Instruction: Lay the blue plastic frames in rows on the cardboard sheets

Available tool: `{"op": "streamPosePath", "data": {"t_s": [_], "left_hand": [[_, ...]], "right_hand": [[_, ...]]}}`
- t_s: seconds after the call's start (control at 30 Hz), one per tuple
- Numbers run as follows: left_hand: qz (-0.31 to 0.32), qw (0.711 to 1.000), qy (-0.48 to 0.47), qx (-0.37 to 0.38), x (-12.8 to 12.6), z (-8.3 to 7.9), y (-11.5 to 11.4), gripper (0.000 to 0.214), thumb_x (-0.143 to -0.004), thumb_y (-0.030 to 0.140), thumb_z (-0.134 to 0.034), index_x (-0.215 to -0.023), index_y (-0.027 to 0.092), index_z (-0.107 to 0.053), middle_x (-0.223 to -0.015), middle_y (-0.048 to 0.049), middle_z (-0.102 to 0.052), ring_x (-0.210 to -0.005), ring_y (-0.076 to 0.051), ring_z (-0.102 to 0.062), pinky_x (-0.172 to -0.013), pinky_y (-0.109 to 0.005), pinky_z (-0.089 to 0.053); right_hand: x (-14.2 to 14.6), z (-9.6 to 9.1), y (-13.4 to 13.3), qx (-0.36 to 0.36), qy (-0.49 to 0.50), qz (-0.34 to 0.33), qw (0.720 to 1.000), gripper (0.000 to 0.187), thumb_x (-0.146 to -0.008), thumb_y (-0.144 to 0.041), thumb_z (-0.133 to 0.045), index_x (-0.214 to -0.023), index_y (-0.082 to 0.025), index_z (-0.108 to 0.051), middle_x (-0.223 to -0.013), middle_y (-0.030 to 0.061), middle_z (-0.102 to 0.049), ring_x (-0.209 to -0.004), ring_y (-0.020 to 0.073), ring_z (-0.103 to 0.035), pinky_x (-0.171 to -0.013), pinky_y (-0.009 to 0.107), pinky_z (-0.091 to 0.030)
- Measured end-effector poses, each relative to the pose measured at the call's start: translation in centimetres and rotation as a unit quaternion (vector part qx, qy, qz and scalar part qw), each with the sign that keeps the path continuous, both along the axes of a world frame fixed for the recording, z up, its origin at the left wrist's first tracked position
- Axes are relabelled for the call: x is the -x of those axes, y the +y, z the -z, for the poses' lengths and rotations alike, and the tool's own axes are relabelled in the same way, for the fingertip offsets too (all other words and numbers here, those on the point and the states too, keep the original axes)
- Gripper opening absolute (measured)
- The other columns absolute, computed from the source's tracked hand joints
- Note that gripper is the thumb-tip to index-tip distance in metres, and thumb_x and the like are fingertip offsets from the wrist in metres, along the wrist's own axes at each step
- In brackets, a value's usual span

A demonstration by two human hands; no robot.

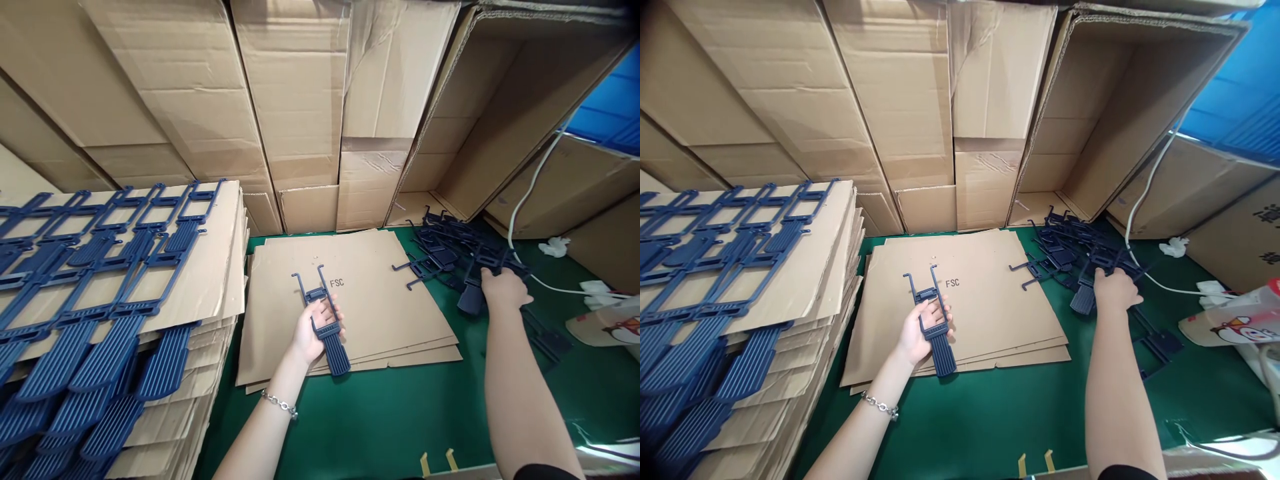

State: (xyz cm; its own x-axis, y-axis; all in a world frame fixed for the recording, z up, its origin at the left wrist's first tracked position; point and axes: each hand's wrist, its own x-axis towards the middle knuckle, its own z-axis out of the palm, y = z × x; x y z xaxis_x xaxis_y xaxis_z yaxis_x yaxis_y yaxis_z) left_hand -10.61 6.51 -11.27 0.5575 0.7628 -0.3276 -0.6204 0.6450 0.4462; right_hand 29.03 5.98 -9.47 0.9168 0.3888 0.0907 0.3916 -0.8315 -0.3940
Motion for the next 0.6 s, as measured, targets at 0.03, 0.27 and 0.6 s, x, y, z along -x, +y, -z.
{"op": "streamPosePath", "data": {"t_s": [0.03, 0.27, 0.6], "left_hand": [[0.0, 1.0, 0.0, 0.001, 0.0, 0.0, 0.0, 0.032, -0.078, 0.032, -0.043, -0.101, 0.012, -0.053, -0.079, -0.007, -0.055, -0.07, -0.018, -0.055, -0.055, -0.033, -0.047], [0.002, 1.0, -0.011, 0.004, -0.1, -0.1, -0.1, 0.034, -0.077, 0.031, -0.044, -0.102, 0.01, -0.053, -0.08, -0.008, -0.056, -0.071, -0.018, -0.056, -0.057, -0.034, -0.047], [0.002, 1.0, -0.008, 0.0, -0.1, -0.1, -0.3, 0.033, -0.078, 0.032, -0.043, -0.103, 0.013, -0.051, -0.104, -0.0155, -0.056, -0.091, -0.026, -0.056, -0.066, -0.037, -0.045]], "right_hand": [[0.2, -0.3, -0.2, -0.009, -0.024, -0.005, 1.0, 0.042, -0.076, -0.034, -0.046, -0.107, -0.007, -0.055, -0.104, 0.0265, -0.051, -0.098, 0.0352, -0.045, -0.071, 0.041, -0.026], [4.3, -3.3, -2.0, -0.114, -0.174, -0.059, 0.976, 0.027, -0.078, -0.032, -0.045, -0.083, -0.01, -0.058, -0.08, 0.0155, -0.053, -0.074, 0.0222, -0.047, -0.061, 0.032, -0.028], [21.4, -2.3, -2.5, -0.335, 0.565, -0.272, 0.703, 0.036, -0.065, -0.052, -0.056, -0.071, -0.02, -0.041, -0.049, -0.0076, -0.035, -0.037, 0.005, -0.03, -0.036, 0.017, -0.024]]}}
